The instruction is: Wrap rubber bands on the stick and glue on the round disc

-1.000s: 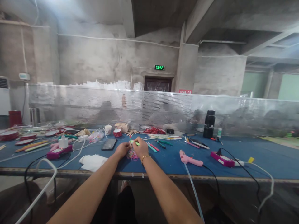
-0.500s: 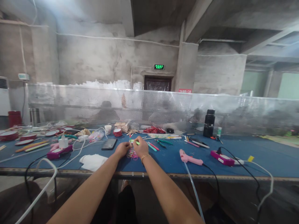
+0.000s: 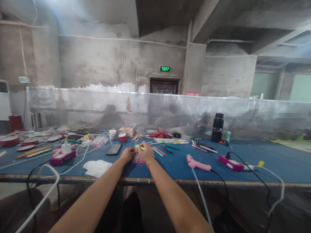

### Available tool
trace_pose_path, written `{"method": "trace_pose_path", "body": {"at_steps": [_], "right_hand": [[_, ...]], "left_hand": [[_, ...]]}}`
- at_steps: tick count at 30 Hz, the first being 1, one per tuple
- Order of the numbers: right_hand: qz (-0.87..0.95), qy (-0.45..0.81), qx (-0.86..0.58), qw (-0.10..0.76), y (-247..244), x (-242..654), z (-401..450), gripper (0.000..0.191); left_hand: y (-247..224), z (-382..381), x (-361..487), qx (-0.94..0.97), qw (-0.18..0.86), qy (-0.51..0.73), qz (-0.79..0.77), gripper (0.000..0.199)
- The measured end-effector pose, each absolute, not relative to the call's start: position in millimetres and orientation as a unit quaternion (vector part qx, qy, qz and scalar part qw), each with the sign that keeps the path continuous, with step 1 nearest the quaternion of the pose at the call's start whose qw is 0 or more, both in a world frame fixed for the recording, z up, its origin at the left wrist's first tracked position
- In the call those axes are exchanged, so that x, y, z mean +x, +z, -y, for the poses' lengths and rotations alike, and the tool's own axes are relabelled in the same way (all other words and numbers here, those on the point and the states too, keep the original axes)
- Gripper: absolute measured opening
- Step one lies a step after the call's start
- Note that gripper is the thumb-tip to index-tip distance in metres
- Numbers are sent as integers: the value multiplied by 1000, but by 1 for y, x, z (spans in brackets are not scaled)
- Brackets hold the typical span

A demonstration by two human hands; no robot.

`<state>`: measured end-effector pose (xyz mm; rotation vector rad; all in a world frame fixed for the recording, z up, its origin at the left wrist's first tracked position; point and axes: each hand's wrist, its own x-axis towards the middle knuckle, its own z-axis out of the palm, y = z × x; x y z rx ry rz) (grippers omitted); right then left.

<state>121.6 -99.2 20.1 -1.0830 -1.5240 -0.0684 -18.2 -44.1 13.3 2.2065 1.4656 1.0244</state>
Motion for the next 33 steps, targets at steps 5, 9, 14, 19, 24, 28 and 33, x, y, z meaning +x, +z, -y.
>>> {"method": "trace_pose_path", "body": {"at_steps": [5,9,14,19,24,28,33], "right_hand": [[651,-29,-466,598,21,122,101,10],[653,-28,-470,593,22,123,101,9],[650,-30,-470,596,21,123,100,10],[651,-35,-472,593,20,123,99,9],[652,-33,-471,593,20,123,99,8],[647,-30,-479,593,21,124,99,8],[652,-32,-472,593,21,123,99,10]], "left_hand": [[12,42,-18,770,139,358,-510,22],[11,41,-18,772,142,360,-505,21],[13,43,-18,763,154,366,-510,19],[15,45,-18,769,148,358,-509,19],[14,42,-18,774,145,353,-505,22],[12,39,-18,772,147,353,-507,23],[13,41,-17,768,158,353,-511,23]]}}
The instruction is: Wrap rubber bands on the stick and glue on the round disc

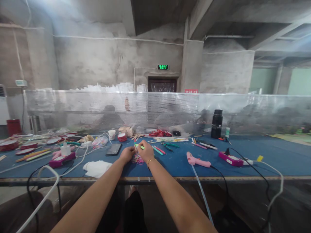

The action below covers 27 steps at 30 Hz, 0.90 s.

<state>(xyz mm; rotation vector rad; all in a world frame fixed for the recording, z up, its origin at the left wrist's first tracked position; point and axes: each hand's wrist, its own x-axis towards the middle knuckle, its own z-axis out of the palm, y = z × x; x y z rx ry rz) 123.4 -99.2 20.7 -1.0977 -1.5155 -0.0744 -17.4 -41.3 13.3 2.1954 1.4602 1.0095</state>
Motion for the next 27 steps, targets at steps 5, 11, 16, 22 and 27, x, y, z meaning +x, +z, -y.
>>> {"method": "trace_pose_path", "body": {"at_steps": [5,11,16,22,27], "right_hand": [[646,-36,-477,595,22,123,101,9],[653,-36,-471,592,22,123,101,8],[648,-31,-475,595,21,123,100,10],[647,-33,-479,592,21,123,100,10],[652,-34,-476,589,22,123,100,9]], "left_hand": [[15,44,-17,769,157,355,-508,22],[15,44,-17,768,152,355,-512,20],[15,45,-17,765,159,357,-512,21],[15,45,-17,769,147,361,-507,22],[15,44,-17,768,153,363,-504,22]]}}
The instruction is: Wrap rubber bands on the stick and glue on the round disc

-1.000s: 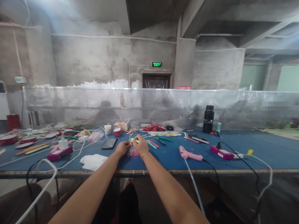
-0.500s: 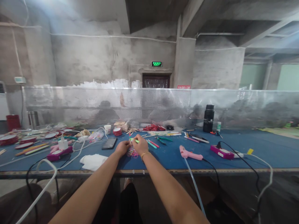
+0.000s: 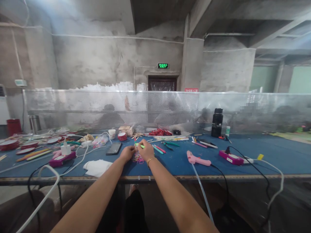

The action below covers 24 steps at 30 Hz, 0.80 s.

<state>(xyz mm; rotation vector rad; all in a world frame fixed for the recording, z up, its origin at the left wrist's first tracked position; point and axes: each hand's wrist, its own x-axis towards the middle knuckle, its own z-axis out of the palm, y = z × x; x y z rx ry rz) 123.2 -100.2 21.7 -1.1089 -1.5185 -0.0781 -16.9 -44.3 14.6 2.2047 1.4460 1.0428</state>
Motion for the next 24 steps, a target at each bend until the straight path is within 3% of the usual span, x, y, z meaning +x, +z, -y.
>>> {"method": "trace_pose_path", "body": {"at_steps": [24], "right_hand": [[651,-26,-472,594,22,123,101,8]], "left_hand": [[13,42,-17,767,151,358,-510,22]]}}
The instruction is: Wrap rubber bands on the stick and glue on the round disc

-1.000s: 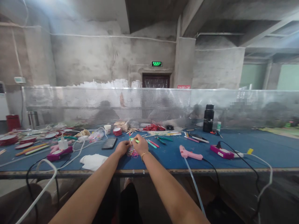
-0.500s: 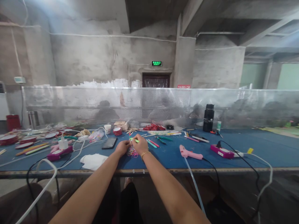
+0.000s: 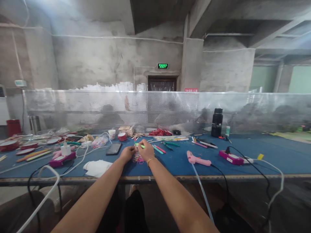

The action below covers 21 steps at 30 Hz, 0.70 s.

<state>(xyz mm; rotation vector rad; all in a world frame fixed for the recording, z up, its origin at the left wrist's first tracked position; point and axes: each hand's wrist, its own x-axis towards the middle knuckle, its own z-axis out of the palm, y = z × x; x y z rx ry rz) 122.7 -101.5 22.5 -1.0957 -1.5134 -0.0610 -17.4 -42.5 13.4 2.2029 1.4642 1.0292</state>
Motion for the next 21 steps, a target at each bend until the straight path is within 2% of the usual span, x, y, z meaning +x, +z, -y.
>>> {"method": "trace_pose_path", "body": {"at_steps": [21], "right_hand": [[653,-28,-472,593,21,124,99,8]], "left_hand": [[12,40,-17,767,162,362,-504,21]]}}
